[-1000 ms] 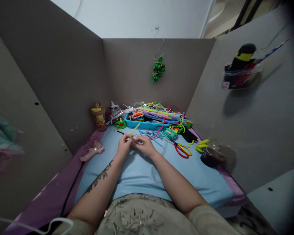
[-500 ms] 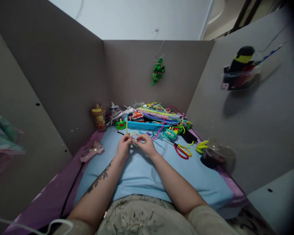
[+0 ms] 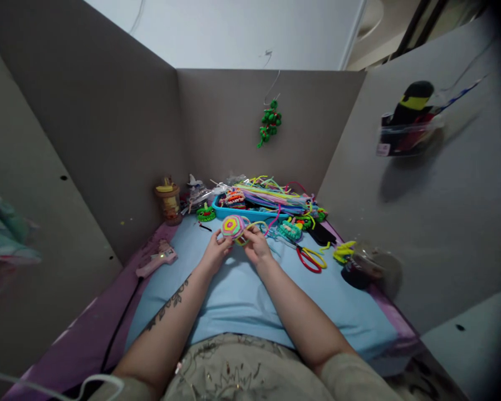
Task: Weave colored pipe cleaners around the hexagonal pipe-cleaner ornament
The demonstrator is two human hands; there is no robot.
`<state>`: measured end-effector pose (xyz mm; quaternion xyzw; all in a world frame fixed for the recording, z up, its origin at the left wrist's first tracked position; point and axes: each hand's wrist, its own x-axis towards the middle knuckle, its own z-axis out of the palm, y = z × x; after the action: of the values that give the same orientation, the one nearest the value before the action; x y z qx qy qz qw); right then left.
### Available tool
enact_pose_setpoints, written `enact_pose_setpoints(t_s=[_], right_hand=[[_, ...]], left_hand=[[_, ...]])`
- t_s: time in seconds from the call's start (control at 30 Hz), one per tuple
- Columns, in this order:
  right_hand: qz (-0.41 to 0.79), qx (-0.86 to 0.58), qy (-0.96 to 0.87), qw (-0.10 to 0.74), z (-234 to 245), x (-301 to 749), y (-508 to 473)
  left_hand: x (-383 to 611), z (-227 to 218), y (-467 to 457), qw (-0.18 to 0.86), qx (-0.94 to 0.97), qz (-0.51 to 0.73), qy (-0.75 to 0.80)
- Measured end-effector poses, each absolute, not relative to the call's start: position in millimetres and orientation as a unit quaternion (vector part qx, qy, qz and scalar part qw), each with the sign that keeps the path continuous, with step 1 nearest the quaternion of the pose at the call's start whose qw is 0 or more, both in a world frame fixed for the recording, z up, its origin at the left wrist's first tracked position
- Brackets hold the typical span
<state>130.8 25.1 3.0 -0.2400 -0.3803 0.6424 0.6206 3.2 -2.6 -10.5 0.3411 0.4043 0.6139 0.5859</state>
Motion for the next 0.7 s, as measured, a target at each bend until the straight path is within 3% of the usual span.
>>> enact_pose_setpoints(t_s=[0.2,0.53,0.7], right_hand=[[0.674,-0.307,-0.377,0.556,-3,126,22],[0.67,-0.327,-0.361,0.56,-8,130,26],[0.649,-0.343,-0.349,0.583,-8,128,28]], left_hand=[[-6,-2,0,0.579,0.305,0.667,0.355],[-10,-4,1,0.598,0.317,0.647,0.35],[-7,-14,6,0.466,0.355,0.662,0.468]])
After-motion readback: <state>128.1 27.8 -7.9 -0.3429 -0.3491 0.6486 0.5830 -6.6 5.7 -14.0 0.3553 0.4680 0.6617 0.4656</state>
